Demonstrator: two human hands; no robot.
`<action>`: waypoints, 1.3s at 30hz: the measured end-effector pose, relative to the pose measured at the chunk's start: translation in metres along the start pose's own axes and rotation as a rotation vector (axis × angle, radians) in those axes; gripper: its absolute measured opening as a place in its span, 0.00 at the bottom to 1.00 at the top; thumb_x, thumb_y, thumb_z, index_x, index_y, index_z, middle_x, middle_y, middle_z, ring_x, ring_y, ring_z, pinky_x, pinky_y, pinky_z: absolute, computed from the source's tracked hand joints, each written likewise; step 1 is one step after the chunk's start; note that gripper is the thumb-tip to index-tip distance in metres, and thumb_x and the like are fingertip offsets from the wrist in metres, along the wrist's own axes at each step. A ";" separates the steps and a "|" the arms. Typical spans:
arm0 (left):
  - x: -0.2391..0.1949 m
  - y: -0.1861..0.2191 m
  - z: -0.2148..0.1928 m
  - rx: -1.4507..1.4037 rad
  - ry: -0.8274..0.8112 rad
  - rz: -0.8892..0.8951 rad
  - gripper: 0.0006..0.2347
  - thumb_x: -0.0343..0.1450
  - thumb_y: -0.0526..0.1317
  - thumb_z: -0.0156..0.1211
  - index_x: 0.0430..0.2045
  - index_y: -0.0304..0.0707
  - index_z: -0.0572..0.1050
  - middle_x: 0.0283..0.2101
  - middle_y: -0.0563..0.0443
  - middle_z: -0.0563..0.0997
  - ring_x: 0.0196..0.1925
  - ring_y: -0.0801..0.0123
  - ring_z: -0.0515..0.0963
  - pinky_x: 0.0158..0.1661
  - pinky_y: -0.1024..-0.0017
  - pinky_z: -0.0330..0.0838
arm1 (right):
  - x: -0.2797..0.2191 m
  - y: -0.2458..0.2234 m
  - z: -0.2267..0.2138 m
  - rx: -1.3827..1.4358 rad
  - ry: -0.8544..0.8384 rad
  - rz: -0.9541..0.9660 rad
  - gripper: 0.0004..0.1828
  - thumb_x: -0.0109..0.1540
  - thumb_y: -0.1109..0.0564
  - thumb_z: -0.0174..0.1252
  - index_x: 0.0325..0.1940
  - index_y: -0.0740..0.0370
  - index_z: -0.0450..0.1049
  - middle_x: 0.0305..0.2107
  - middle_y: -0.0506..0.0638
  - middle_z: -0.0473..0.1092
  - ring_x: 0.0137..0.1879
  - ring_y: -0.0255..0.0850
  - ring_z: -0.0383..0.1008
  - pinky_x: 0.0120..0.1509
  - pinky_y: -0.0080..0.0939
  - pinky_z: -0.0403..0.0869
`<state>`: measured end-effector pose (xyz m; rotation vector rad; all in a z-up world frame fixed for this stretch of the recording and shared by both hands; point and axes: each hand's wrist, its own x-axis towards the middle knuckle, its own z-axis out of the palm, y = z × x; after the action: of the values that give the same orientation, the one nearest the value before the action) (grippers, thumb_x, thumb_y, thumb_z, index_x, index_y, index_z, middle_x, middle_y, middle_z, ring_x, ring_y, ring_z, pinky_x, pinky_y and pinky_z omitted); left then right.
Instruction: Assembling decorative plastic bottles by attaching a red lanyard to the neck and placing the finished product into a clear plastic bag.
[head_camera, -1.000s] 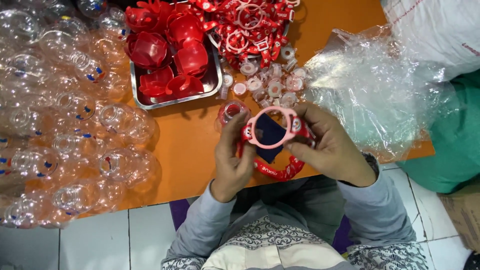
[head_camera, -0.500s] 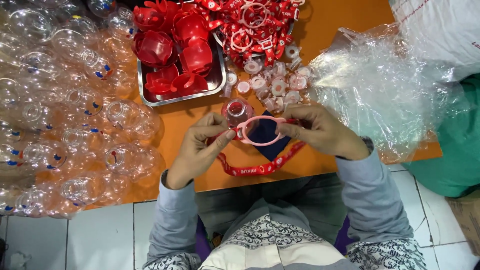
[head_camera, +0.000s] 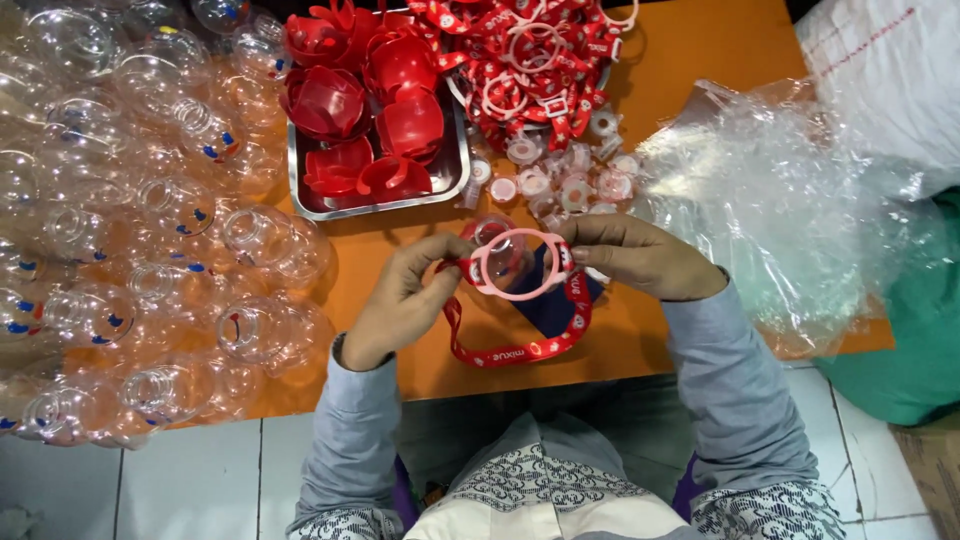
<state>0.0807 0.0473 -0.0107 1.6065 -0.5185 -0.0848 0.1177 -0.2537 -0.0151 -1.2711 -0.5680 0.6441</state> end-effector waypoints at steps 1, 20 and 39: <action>0.000 0.007 0.001 0.001 0.004 -0.005 0.10 0.71 0.28 0.48 0.37 0.31 0.80 0.29 0.43 0.81 0.35 0.65 0.76 0.44 0.64 0.73 | 0.003 0.000 0.001 0.004 -0.004 0.003 0.14 0.71 0.62 0.46 0.55 0.69 0.75 0.44 0.51 0.76 0.52 0.36 0.75 0.59 0.42 0.72; -0.007 -0.016 -0.008 0.429 0.195 0.334 0.05 0.72 0.24 0.56 0.37 0.25 0.70 0.54 0.25 0.72 0.53 0.42 0.81 0.52 0.59 0.81 | 0.039 -0.042 0.047 -0.932 0.056 0.276 0.27 0.63 0.55 0.53 0.67 0.56 0.62 0.58 0.51 0.73 0.58 0.44 0.77 0.59 0.46 0.73; -0.013 0.013 0.031 0.525 0.313 0.320 0.07 0.70 0.26 0.60 0.27 0.39 0.72 0.46 0.38 0.76 0.33 0.54 0.78 0.33 0.65 0.77 | -0.014 -0.026 0.009 -0.704 0.089 -0.138 0.23 0.52 0.61 0.63 0.51 0.69 0.73 0.35 0.66 0.75 0.44 0.65 0.80 0.50 0.62 0.76</action>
<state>0.0543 0.0229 -0.0047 1.9729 -0.5734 0.5771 0.1046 -0.2619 0.0117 -1.8841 -0.8392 0.2663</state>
